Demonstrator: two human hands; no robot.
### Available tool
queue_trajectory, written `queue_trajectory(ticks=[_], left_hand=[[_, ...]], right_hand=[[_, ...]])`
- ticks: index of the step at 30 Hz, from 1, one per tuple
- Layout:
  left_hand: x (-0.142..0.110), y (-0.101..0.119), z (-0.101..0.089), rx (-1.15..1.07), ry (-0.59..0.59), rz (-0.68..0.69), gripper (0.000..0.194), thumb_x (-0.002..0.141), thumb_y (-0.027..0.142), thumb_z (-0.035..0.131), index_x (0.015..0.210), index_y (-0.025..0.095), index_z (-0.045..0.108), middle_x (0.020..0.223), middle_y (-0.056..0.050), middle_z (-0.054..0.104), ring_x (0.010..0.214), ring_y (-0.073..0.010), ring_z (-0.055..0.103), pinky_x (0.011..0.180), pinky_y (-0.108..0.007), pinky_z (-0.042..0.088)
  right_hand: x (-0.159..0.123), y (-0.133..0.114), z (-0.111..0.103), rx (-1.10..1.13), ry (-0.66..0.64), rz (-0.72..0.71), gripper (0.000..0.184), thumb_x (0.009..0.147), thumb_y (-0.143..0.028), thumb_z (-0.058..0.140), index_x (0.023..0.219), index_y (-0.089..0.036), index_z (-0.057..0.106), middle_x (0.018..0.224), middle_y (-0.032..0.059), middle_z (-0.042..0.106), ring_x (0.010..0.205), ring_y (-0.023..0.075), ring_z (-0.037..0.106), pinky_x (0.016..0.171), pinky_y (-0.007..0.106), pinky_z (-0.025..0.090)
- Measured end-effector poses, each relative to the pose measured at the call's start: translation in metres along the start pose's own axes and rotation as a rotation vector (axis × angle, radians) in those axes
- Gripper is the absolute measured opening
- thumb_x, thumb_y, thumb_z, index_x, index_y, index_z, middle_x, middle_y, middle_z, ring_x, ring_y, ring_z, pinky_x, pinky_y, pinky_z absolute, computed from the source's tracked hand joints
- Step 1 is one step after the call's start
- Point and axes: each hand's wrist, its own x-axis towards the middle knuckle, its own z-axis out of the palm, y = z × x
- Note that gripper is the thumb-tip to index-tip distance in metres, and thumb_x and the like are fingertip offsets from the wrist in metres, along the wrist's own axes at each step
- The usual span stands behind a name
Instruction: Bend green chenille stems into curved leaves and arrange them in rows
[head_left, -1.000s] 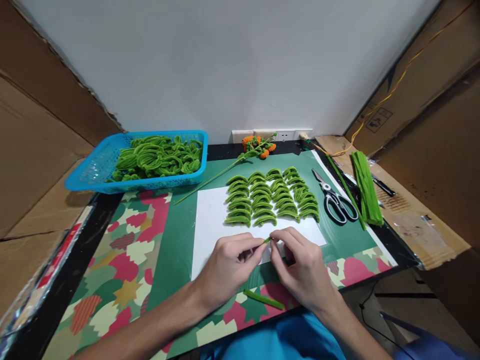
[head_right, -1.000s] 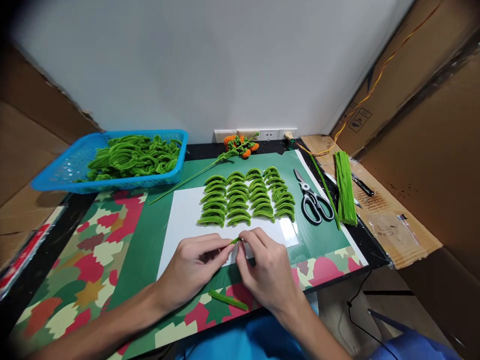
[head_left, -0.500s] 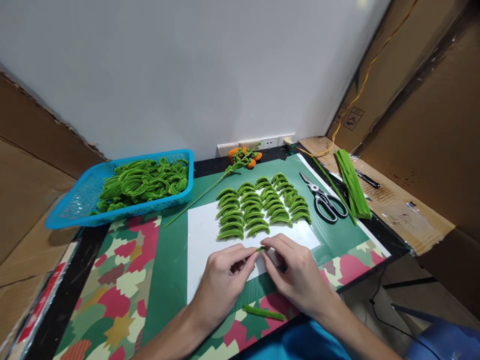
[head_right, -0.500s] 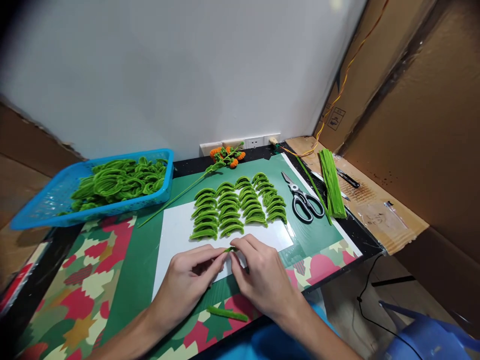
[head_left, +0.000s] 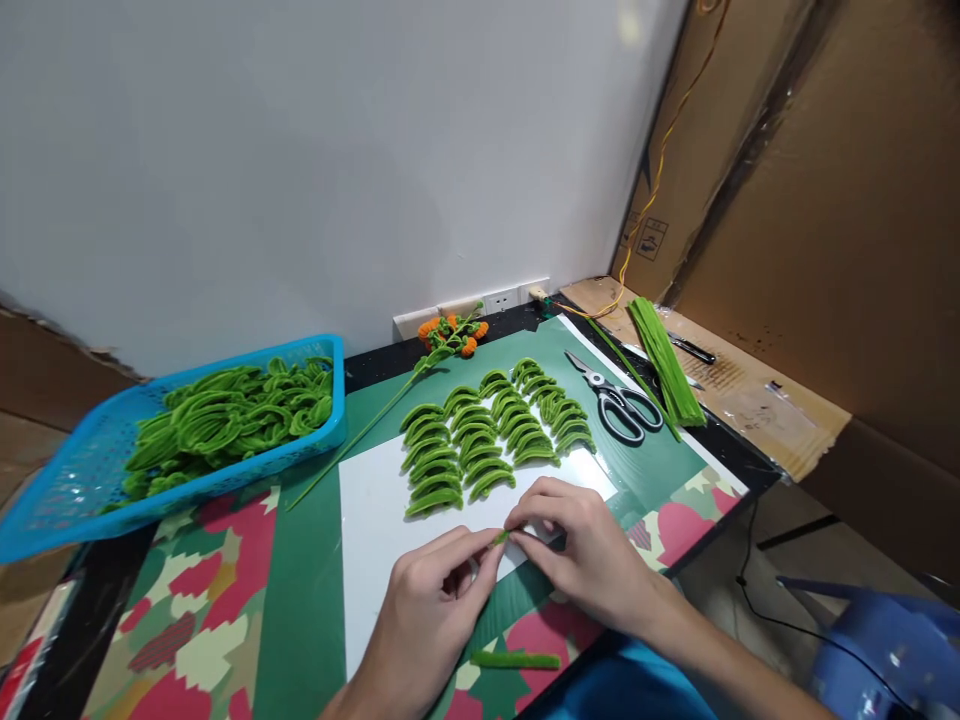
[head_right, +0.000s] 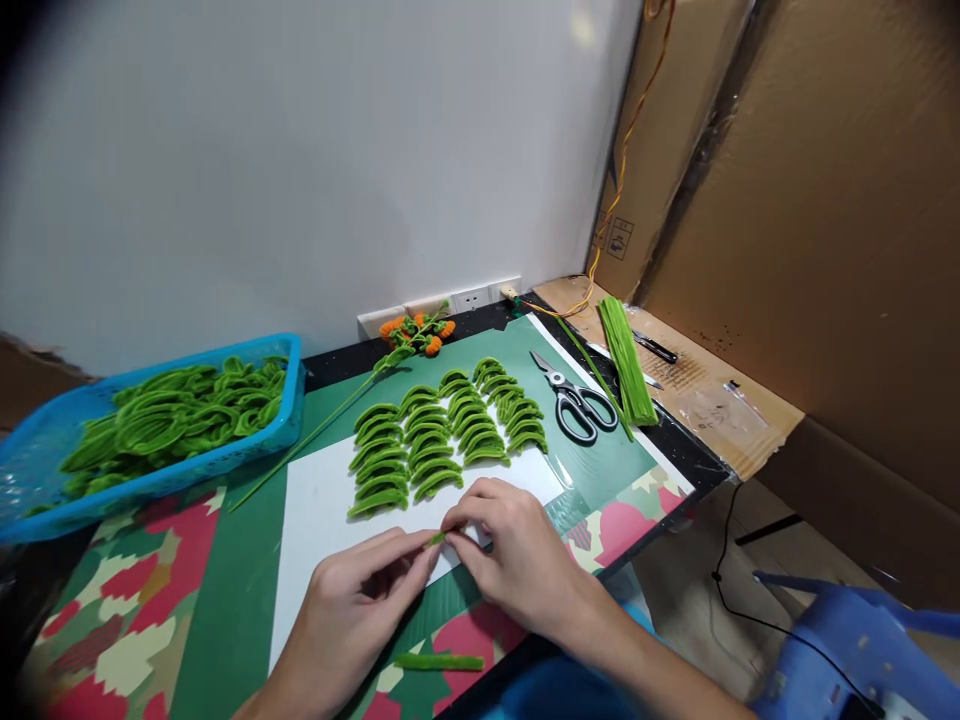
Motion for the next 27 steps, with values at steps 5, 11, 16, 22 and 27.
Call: queue_trajectory(ticks=[5, 11, 16, 22, 27], left_hand=[[0.002, 0.003, -0.001, 0.005, 0.026, 0.030, 0.020, 0.102, 0.023, 0.065, 0.097, 0.021, 0.084, 0.066, 0.001, 0.067, 0.054, -0.0127, 0.057, 0.051, -0.023, 0.045], [0.000, 0.003, -0.001, -0.056, 0.107, -0.022, 0.017, 0.101, 0.026, 0.068, 0.095, 0.020, 0.083, 0.067, 0.001, 0.065, 0.055, -0.0126, 0.055, 0.051, -0.024, 0.044], [0.001, 0.001, -0.001, -0.138, 0.100, -0.118, 0.018, 0.101, 0.029, 0.069, 0.096, 0.019, 0.084, 0.066, 0.000, 0.066, 0.055, -0.0124, 0.055, 0.050, -0.023, 0.045], [0.001, 0.003, 0.001, -0.157, 0.073, -0.148, 0.021, 0.100, 0.030, 0.069, 0.096, 0.017, 0.085, 0.067, -0.001, 0.067, 0.056, -0.0121, 0.056, 0.051, -0.023, 0.044], [0.001, 0.006, 0.001, -0.144, 0.067, -0.135, 0.021, 0.100, 0.027, 0.068, 0.095, 0.018, 0.086, 0.066, 0.000, 0.067, 0.056, -0.0111, 0.054, 0.053, -0.023, 0.043]], right_hand=[[-0.001, 0.016, -0.029, -0.132, 0.075, 0.032, 0.018, 0.092, -0.006, 0.073, 0.096, -0.023, 0.078, 0.094, 0.0013, 0.075, 0.082, 0.0170, 0.070, 0.072, 0.027, 0.053], [-0.011, 0.043, -0.064, -0.336, 0.205, 0.070, 0.013, 0.099, -0.014, 0.066, 0.098, -0.023, 0.076, 0.097, 0.0045, 0.075, 0.082, 0.0201, 0.072, 0.070, 0.030, 0.054], [-0.012, 0.048, -0.068, -0.346, 0.184, 0.043, 0.012, 0.101, -0.017, 0.064, 0.102, -0.022, 0.076, 0.100, 0.0048, 0.075, 0.067, 0.0154, 0.064, 0.063, 0.029, 0.050], [-0.013, 0.047, -0.075, -0.298, 0.141, 0.077, 0.011, 0.100, -0.022, 0.067, 0.100, -0.022, 0.078, 0.102, 0.0051, 0.074, 0.063, 0.0143, 0.056, 0.064, 0.029, 0.048], [-0.016, 0.048, -0.077, -0.262, 0.105, 0.121, 0.011, 0.101, -0.024, 0.067, 0.101, -0.023, 0.078, 0.104, 0.0047, 0.073, 0.066, 0.0151, 0.056, 0.067, 0.030, 0.047]])
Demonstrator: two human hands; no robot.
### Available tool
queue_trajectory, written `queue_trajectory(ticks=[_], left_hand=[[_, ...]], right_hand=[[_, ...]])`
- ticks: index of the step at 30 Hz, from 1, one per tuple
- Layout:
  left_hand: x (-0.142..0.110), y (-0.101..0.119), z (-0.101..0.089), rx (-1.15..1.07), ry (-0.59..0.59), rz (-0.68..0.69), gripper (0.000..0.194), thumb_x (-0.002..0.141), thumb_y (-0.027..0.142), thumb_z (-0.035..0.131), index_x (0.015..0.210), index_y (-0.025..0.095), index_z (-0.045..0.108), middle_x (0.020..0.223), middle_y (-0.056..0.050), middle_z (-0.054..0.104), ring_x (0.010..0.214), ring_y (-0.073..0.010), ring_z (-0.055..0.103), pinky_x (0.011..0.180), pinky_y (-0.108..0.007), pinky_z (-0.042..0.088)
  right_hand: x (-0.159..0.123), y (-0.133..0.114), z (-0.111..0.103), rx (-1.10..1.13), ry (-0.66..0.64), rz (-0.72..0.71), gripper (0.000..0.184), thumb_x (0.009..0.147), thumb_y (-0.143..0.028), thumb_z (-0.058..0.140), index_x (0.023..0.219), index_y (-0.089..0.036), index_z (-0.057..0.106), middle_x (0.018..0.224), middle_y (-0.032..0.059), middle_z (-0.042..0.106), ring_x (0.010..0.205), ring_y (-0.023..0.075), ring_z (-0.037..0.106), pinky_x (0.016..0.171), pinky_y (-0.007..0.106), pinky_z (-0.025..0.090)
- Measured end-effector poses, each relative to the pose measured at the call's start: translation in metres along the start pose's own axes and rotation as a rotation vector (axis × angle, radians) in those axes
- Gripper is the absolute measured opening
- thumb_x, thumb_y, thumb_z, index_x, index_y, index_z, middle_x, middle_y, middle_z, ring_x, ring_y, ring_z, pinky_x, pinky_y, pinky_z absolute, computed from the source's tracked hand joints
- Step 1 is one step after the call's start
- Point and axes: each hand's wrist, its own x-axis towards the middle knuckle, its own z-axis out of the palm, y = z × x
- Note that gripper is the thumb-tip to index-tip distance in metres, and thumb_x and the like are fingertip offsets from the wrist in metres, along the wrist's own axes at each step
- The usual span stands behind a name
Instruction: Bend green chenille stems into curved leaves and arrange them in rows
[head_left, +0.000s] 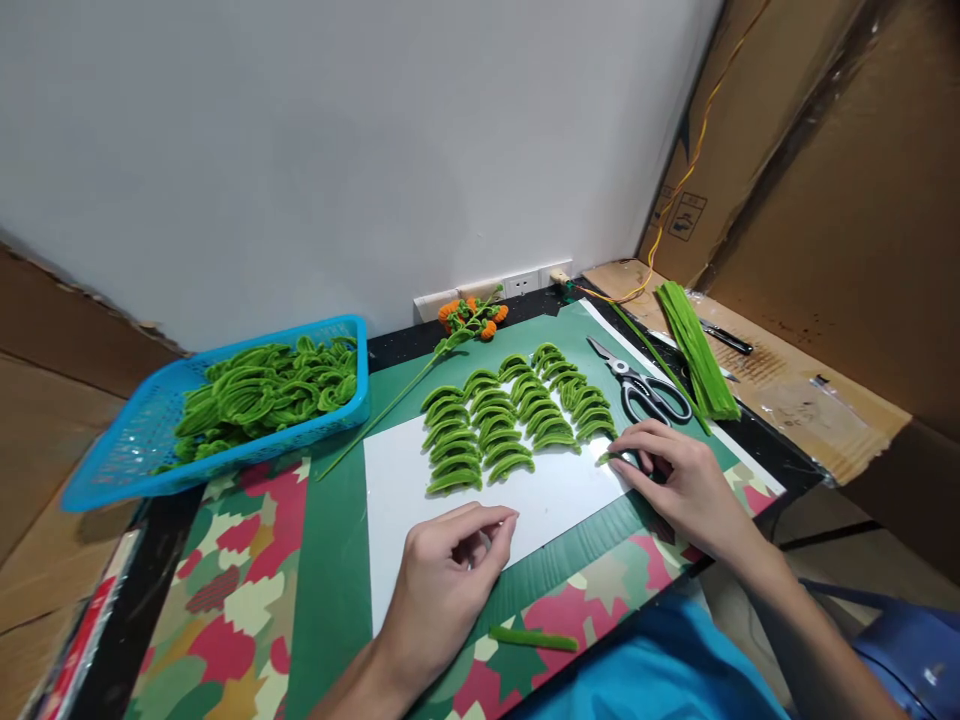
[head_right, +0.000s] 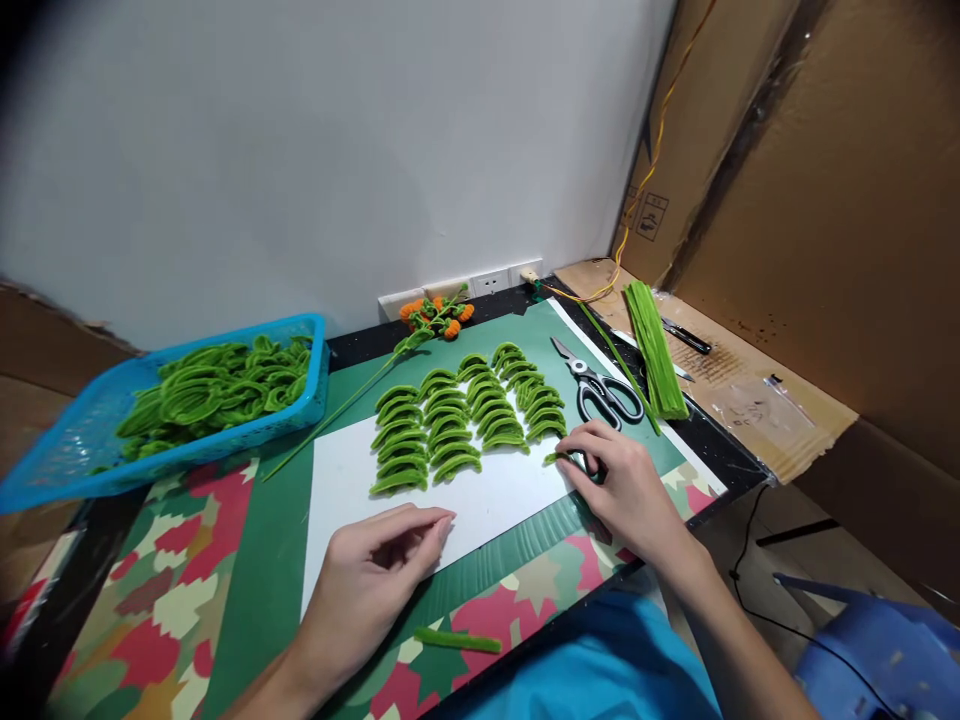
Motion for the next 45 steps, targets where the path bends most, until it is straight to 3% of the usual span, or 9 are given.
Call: queue_trajectory(ticks=[7, 13, 20, 28, 36, 40, 43, 45], left_hand=[[-0.001, 0.003, 0.001, -0.017, 0.003, 0.022, 0.020, 0.099, 0.023, 0.067, 0.089, 0.019, 0.084, 0.070, 0.000, 0.072, 0.057, -0.0105, 0.054, 0.053, -0.022, 0.042], [-0.003, 0.002, 0.002, 0.000, -0.030, 0.029, 0.021, 0.099, 0.020, 0.066, 0.089, 0.019, 0.084, 0.069, 0.001, 0.070, 0.058, -0.0099, 0.051, 0.054, -0.022, 0.039], [-0.003, 0.005, 0.002, 0.002, -0.032, 0.051, 0.019, 0.098, 0.019, 0.067, 0.088, 0.018, 0.084, 0.068, 0.001, 0.071, 0.057, -0.0095, 0.051, 0.054, -0.022, 0.039], [-0.002, 0.003, 0.003, 0.009, -0.025, 0.065, 0.019, 0.097, 0.016, 0.067, 0.090, 0.018, 0.085, 0.068, 0.001, 0.071, 0.057, -0.0096, 0.052, 0.055, -0.022, 0.040], [-0.004, 0.005, 0.005, -0.010, -0.016, 0.055, 0.018, 0.096, 0.015, 0.068, 0.090, 0.018, 0.085, 0.068, 0.001, 0.072, 0.057, -0.0093, 0.052, 0.055, -0.022, 0.040], [-0.001, 0.006, 0.003, -0.114, -0.042, -0.063, 0.018, 0.096, 0.022, 0.069, 0.087, 0.017, 0.084, 0.067, -0.001, 0.072, 0.057, -0.0100, 0.054, 0.053, -0.021, 0.041], [0.006, 0.005, -0.003, -0.385, -0.059, -0.278, 0.026, 0.100, 0.037, 0.068, 0.096, 0.015, 0.081, 0.067, 0.000, 0.068, 0.047, -0.0083, 0.050, 0.043, -0.020, 0.038], [0.011, 0.004, -0.008, -0.572, 0.002, -0.372, 0.033, 0.101, 0.045, 0.065, 0.103, 0.014, 0.077, 0.068, 0.001, 0.066, 0.040, -0.0067, 0.046, 0.036, -0.019, 0.033]], right_hand=[[-0.003, 0.004, 0.002, -0.004, -0.025, 0.013, 0.013, 0.103, -0.030, 0.066, 0.101, -0.025, 0.077, 0.105, 0.0043, 0.073, 0.066, 0.0151, 0.054, 0.065, 0.031, 0.045], [-0.005, 0.006, 0.003, 0.013, -0.005, 0.043, 0.023, 0.102, -0.038, 0.070, 0.122, -0.025, 0.073, 0.103, 0.0038, 0.073, 0.068, 0.0164, 0.055, 0.065, 0.030, 0.045], [-0.006, 0.002, 0.001, 0.010, -0.022, 0.044, 0.017, 0.104, -0.039, 0.068, 0.105, -0.023, 0.076, 0.105, 0.0047, 0.072, 0.066, 0.0151, 0.054, 0.065, 0.031, 0.045], [-0.005, 0.001, 0.002, -0.024, -0.022, 0.035, 0.020, 0.105, -0.038, 0.065, 0.113, -0.024, 0.076, 0.105, 0.0055, 0.072, 0.070, 0.0168, 0.059, 0.067, 0.031, 0.046], [-0.006, 0.001, 0.000, -0.038, -0.029, 0.028, 0.020, 0.104, -0.039, 0.065, 0.107, -0.023, 0.077, 0.110, 0.0065, 0.073, 0.070, 0.0164, 0.059, 0.066, 0.031, 0.047], [-0.006, 0.001, 0.000, -0.042, -0.034, 0.027, 0.020, 0.104, -0.039, 0.065, 0.106, -0.024, 0.078, 0.110, 0.0063, 0.073, 0.068, 0.0157, 0.057, 0.065, 0.031, 0.047], [-0.006, 0.000, -0.001, -0.051, -0.034, 0.025, 0.020, 0.104, -0.038, 0.065, 0.105, -0.023, 0.078, 0.109, 0.0066, 0.073, 0.067, 0.0160, 0.057, 0.065, 0.032, 0.047], [-0.006, -0.001, -0.001, -0.055, -0.036, 0.024, 0.020, 0.104, -0.038, 0.064, 0.107, -0.023, 0.078, 0.110, 0.0071, 0.073, 0.068, 0.0166, 0.058, 0.066, 0.032, 0.048]])
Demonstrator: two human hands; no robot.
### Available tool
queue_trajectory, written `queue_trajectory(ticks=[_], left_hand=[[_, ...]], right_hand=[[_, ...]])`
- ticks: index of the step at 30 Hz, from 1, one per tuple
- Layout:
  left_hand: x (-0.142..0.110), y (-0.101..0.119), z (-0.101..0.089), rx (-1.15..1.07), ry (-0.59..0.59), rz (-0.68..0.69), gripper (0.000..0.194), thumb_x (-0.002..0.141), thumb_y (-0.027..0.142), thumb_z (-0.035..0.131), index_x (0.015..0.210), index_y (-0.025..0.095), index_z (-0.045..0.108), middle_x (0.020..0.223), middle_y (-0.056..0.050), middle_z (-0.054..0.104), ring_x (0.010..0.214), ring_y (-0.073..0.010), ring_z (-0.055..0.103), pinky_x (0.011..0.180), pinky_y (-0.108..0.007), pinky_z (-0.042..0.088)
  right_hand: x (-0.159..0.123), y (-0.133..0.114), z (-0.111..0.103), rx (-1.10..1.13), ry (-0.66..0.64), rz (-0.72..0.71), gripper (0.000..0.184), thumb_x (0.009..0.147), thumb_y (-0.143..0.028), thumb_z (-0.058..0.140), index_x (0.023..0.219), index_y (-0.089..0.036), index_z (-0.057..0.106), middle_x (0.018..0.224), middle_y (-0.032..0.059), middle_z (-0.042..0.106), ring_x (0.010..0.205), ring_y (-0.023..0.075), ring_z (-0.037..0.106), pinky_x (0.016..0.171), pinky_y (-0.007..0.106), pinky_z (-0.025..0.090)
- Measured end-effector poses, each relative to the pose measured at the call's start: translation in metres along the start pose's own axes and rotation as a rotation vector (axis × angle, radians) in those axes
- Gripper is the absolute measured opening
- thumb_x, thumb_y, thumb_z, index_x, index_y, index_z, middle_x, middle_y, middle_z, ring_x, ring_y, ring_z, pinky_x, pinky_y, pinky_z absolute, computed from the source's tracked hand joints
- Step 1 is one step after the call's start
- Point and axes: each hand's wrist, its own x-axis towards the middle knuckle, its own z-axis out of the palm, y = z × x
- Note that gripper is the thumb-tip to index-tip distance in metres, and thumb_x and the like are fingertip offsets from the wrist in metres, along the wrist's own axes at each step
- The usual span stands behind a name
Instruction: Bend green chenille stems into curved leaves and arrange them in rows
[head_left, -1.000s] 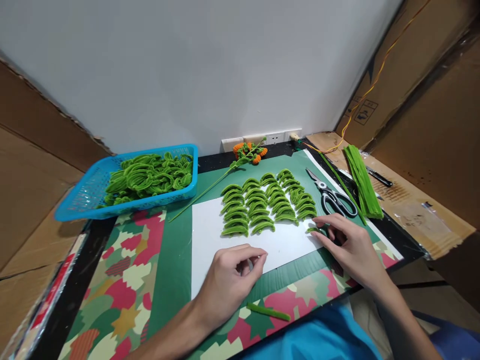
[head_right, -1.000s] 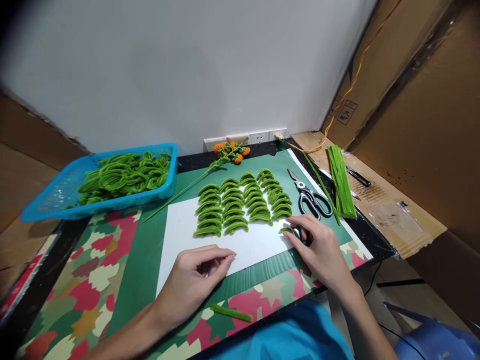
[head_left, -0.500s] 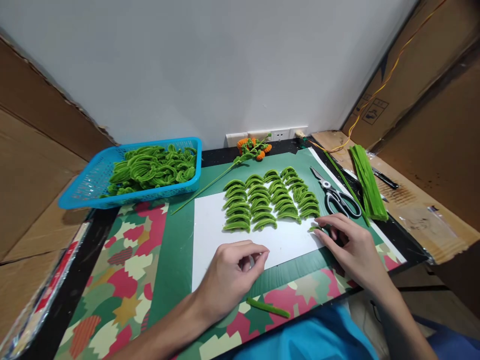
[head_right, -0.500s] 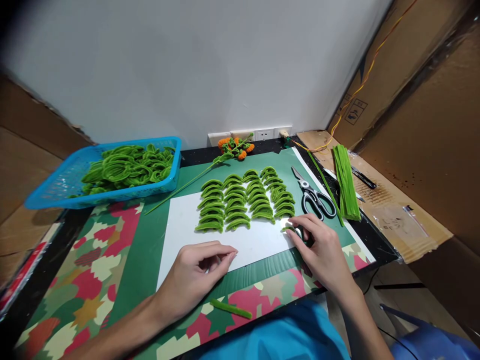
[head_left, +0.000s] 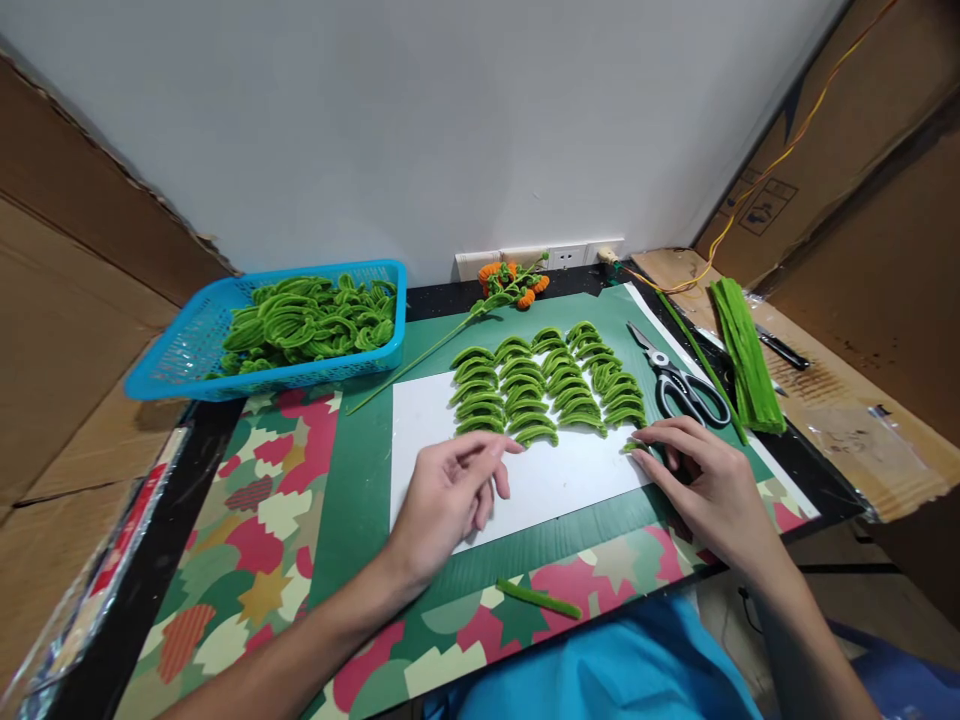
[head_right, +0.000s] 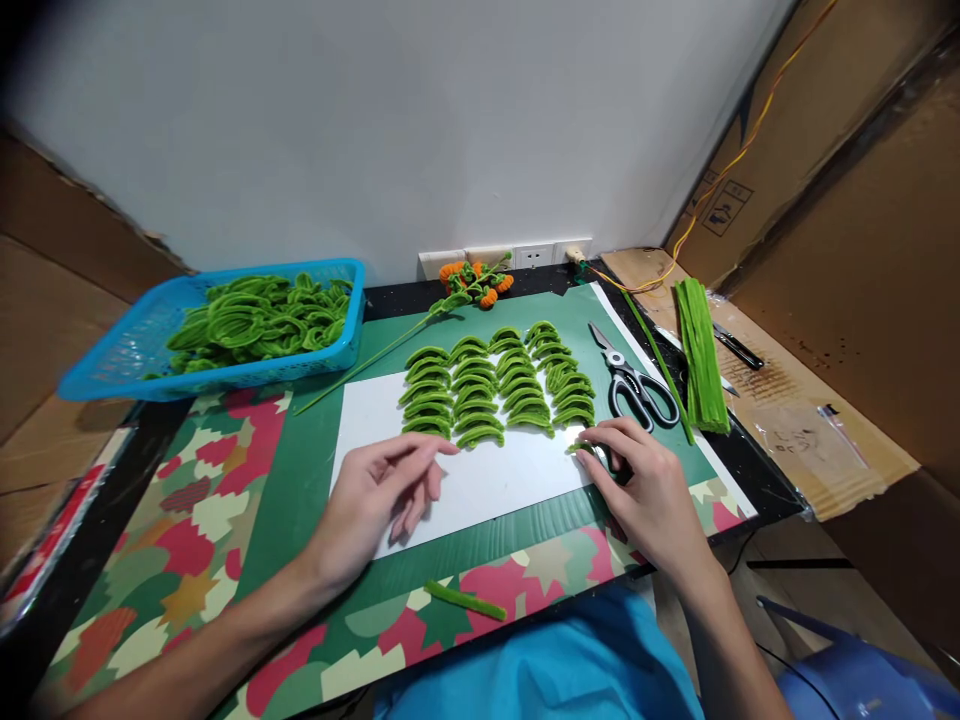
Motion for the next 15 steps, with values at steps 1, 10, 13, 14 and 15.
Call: queue_trajectory(ticks=[1, 10, 13, 14, 15], left_hand=[[0.001, 0.001, -0.002, -0.075, 0.031, -0.015, 0.035, 0.101, 0.046, 0.064, 0.104, 0.014, 0.076, 0.068, 0.001, 0.065, 0.038, -0.0064, 0.045, 0.034, -0.018, 0.031], [0.000, -0.003, -0.004, -0.201, 0.133, 0.033, 0.033, 0.102, 0.044, 0.060, 0.093, 0.014, 0.071, 0.058, 0.004, 0.058, 0.040, -0.0065, 0.040, 0.036, -0.016, 0.029], [-0.005, -0.004, -0.003, -0.128, 0.125, 0.048, 0.034, 0.104, 0.044, 0.057, 0.092, 0.015, 0.069, 0.056, 0.005, 0.055, 0.040, -0.0069, 0.038, 0.037, -0.018, 0.025], [-0.008, -0.003, -0.002, -0.073, 0.087, 0.064, 0.034, 0.105, 0.044, 0.055, 0.091, 0.016, 0.069, 0.056, 0.005, 0.055, 0.040, -0.0073, 0.038, 0.038, -0.019, 0.026], [-0.012, -0.003, -0.001, 0.008, 0.027, 0.090, 0.035, 0.106, 0.042, 0.054, 0.091, 0.016, 0.070, 0.055, 0.005, 0.053, 0.043, -0.0083, 0.039, 0.041, -0.020, 0.027]], right_hand=[[0.000, -0.001, 0.000, 0.000, 0.000, 0.002, 0.021, 0.104, -0.038, 0.064, 0.109, -0.023, 0.077, 0.110, 0.0074, 0.074, 0.070, 0.0173, 0.059, 0.068, 0.033, 0.048], [0.000, -0.001, 0.000, -0.057, 0.011, -0.015, 0.019, 0.105, -0.036, 0.062, 0.105, -0.023, 0.076, 0.099, 0.0048, 0.072, 0.066, 0.0167, 0.058, 0.065, 0.032, 0.047], [-0.001, -0.006, 0.006, -0.060, -0.013, -0.065, 0.018, 0.107, -0.033, 0.060, 0.101, -0.023, 0.074, 0.094, 0.0040, 0.070, 0.068, 0.0167, 0.061, 0.064, 0.030, 0.046], [-0.002, -0.010, 0.010, -0.048, -0.032, -0.087, 0.018, 0.107, -0.032, 0.059, 0.100, -0.024, 0.073, 0.094, 0.0040, 0.070, 0.070, 0.0167, 0.062, 0.064, 0.030, 0.046], [-0.002, -0.016, 0.015, -0.038, -0.058, -0.112, 0.017, 0.108, -0.031, 0.058, 0.100, -0.024, 0.071, 0.094, 0.0038, 0.069, 0.071, 0.0167, 0.063, 0.065, 0.029, 0.047]])
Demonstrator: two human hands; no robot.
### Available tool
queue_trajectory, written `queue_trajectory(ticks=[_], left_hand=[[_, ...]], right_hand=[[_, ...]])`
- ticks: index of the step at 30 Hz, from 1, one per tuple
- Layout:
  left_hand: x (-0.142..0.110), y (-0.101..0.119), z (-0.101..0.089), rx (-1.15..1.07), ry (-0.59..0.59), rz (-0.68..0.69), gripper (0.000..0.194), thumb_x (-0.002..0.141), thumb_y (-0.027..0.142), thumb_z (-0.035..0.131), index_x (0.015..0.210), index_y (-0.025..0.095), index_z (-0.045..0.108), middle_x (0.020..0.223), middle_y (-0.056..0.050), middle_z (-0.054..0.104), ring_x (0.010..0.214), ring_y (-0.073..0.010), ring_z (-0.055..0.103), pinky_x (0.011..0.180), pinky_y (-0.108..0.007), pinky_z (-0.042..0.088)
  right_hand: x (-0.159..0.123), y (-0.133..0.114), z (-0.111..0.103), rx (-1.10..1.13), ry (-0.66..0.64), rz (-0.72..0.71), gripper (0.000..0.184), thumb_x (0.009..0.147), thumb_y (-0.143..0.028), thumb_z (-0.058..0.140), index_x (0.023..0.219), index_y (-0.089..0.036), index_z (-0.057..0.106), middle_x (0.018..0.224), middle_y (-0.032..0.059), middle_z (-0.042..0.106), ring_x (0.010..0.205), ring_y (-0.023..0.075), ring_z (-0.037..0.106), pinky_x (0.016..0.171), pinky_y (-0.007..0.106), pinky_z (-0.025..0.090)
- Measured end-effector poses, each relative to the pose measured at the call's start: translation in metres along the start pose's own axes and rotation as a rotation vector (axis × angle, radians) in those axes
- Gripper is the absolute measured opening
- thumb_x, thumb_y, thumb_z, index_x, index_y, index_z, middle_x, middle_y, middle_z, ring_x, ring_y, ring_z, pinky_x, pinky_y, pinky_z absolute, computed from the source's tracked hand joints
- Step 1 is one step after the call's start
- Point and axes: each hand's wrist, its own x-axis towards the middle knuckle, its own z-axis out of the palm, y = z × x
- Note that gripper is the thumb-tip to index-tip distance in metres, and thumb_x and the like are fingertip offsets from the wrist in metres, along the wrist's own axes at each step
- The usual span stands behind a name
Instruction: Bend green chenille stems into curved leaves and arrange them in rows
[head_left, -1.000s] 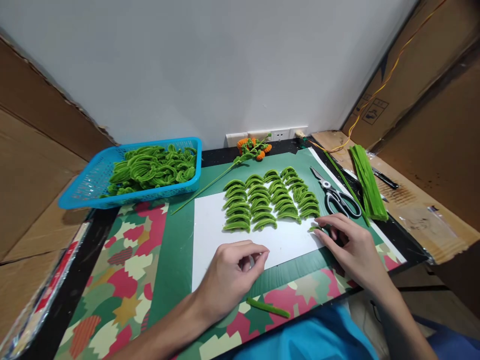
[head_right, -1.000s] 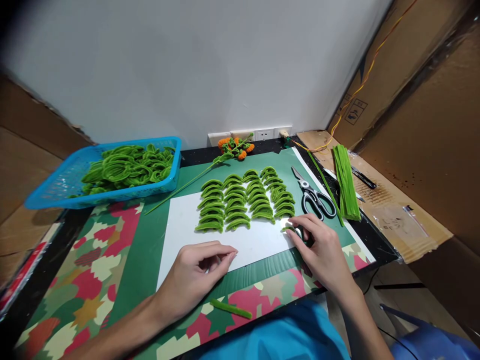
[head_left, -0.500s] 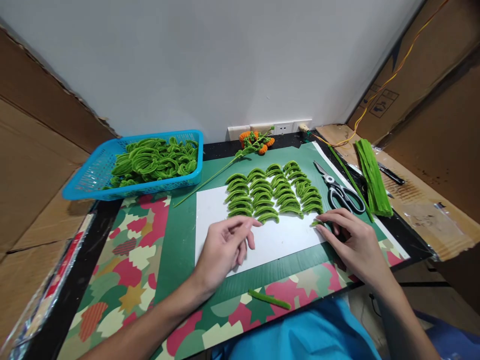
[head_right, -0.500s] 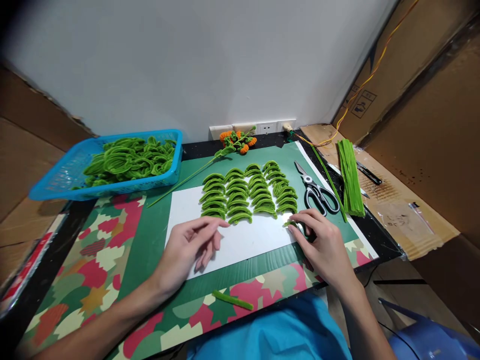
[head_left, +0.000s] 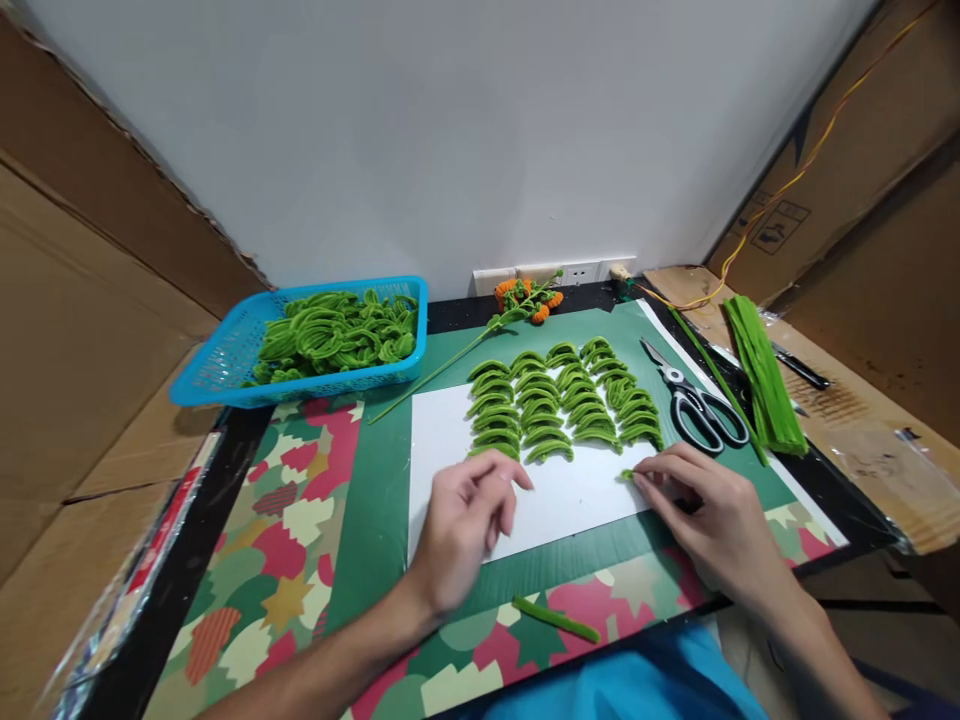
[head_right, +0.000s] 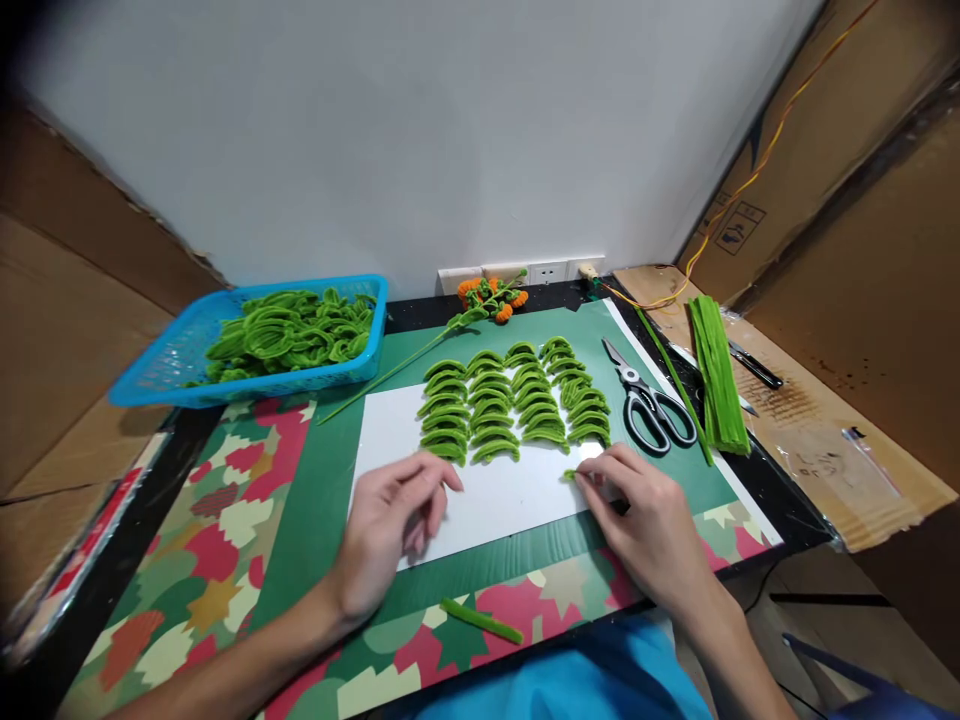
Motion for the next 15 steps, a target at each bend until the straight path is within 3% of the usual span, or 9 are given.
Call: queue_trajectory(ticks=[3, 5, 8, 12, 15], left_hand=[[-0.010, 0.002, 0.005, 0.303, -0.326, 0.169, 0.029, 0.105, 0.029, 0.054, 0.085, 0.016, 0.070, 0.058, 0.003, 0.051, 0.051, -0.0098, 0.043, 0.051, -0.023, 0.033], [-0.015, 0.001, 0.008, 0.446, -0.457, 0.360, 0.024, 0.099, 0.018, 0.055, 0.079, 0.017, 0.067, 0.060, 0.004, 0.046, 0.053, -0.0099, 0.038, 0.053, -0.026, 0.031], [-0.018, -0.004, 0.009, 0.481, -0.408, 0.471, 0.022, 0.095, 0.012, 0.055, 0.075, 0.017, 0.063, 0.059, 0.006, 0.038, 0.051, -0.0094, 0.033, 0.052, -0.027, 0.027], [-0.018, -0.008, 0.008, 0.399, -0.222, 0.315, 0.033, 0.103, 0.024, 0.051, 0.072, 0.018, 0.062, 0.055, 0.006, 0.037, 0.049, -0.0095, 0.033, 0.049, -0.027, 0.026], [-0.019, -0.007, 0.009, 0.385, -0.187, 0.314, 0.036, 0.102, 0.027, 0.051, 0.068, 0.018, 0.059, 0.053, 0.006, 0.038, 0.048, -0.0097, 0.033, 0.048, -0.027, 0.026]], right_hand=[[0.007, -0.024, 0.018, -0.020, -0.071, -0.087, 0.016, 0.109, -0.027, 0.055, 0.101, -0.024, 0.068, 0.092, 0.0026, 0.069, 0.068, 0.0155, 0.063, 0.064, 0.028, 0.045], [0.015, -0.042, 0.031, -0.074, -0.116, -0.162, 0.015, 0.109, -0.022, 0.053, 0.101, -0.024, 0.066, 0.089, 0.0015, 0.070, 0.067, 0.0157, 0.062, 0.063, 0.029, 0.041], [0.029, -0.064, 0.048, -0.203, -0.198, -0.250, 0.014, 0.108, -0.020, 0.054, 0.099, -0.023, 0.065, 0.084, 0.0008, 0.068, 0.071, 0.0183, 0.064, 0.061, 0.031, 0.033], [0.040, -0.079, 0.060, -0.269, -0.292, -0.328, 0.010, 0.101, -0.013, 0.060, 0.100, -0.022, 0.063, 0.091, 0.0012, 0.068, 0.073, 0.0179, 0.061, 0.059, 0.034, 0.024], [0.042, -0.082, 0.064, -0.279, -0.278, -0.342, 0.010, 0.097, -0.013, 0.066, 0.096, -0.022, 0.063, 0.094, 0.0015, 0.068, 0.076, 0.0178, 0.060, 0.060, 0.035, 0.025]])
